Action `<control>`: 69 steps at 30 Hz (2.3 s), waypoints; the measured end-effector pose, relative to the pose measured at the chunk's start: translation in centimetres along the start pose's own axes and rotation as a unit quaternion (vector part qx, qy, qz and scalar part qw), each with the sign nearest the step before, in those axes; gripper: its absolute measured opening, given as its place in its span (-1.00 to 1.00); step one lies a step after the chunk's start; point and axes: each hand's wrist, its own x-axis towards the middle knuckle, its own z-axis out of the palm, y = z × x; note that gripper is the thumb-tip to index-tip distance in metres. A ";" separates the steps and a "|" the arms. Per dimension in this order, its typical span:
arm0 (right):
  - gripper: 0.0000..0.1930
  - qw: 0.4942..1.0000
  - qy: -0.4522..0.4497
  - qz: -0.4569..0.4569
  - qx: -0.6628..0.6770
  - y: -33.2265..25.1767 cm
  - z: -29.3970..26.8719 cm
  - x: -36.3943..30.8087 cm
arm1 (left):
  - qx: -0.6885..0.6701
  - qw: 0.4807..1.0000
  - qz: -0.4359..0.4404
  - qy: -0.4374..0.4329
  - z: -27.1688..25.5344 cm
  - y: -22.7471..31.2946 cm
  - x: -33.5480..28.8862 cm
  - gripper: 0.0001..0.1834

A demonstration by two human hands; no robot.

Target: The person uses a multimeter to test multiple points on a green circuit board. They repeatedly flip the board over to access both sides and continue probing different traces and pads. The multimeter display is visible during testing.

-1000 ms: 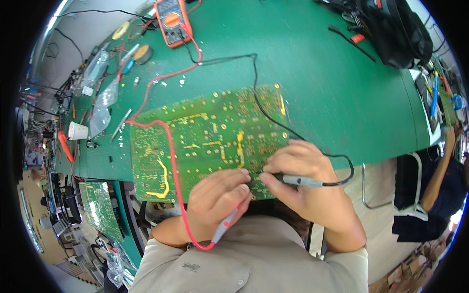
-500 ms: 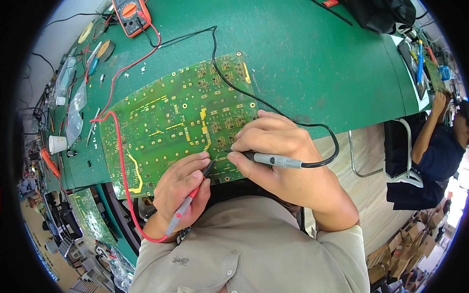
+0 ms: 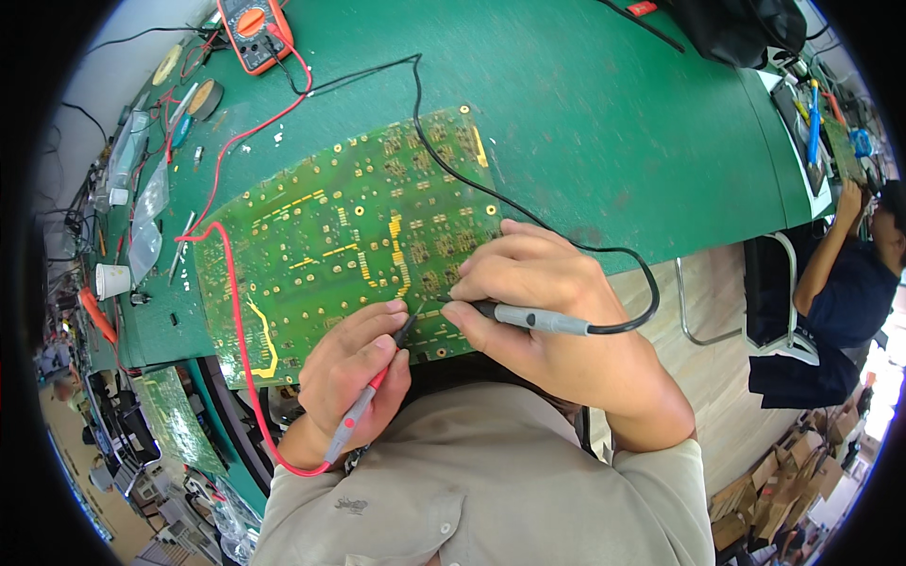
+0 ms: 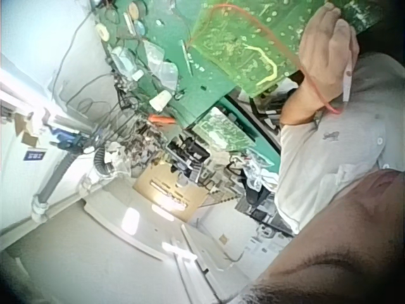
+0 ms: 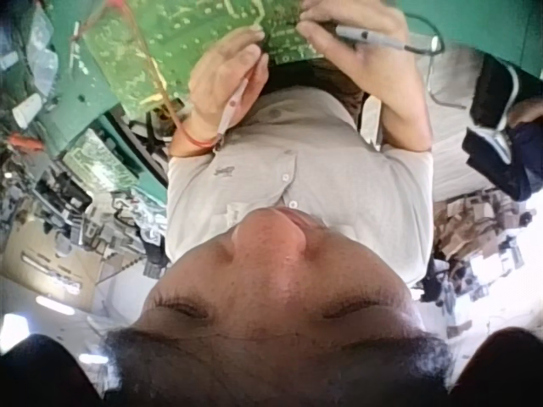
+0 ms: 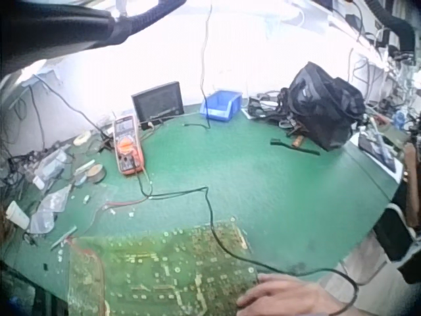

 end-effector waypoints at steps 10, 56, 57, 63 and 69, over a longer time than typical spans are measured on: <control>-0.83 1.000 -0.010 0.024 0.004 -0.3 0.0 0.3 | 0.025 0.998 -0.036 -0.041 -0.8 0.9 1.7 -0.61; -0.80 0.990 0.089 -0.109 0.029 2.7 1.0 -3.9 | -0.023 1.000 -0.006 0.005 0.3 -0.4 -0.3 -0.53; -0.80 0.990 0.087 -0.110 0.027 2.8 1.0 -4.0 | -0.011 1.000 0.001 0.000 0.4 -0.4 -0.2 -0.54; -0.83 0.990 0.070 -0.121 0.008 2.9 1.0 -3.9 | 0.007 1.000 0.007 -0.010 0.5 -0.4 0.0 -0.53; -0.75 0.989 0.072 -0.127 0.006 2.9 1.0 -3.8 | 0.014 1.000 0.002 -0.015 0.4 -0.3 0.0 -0.48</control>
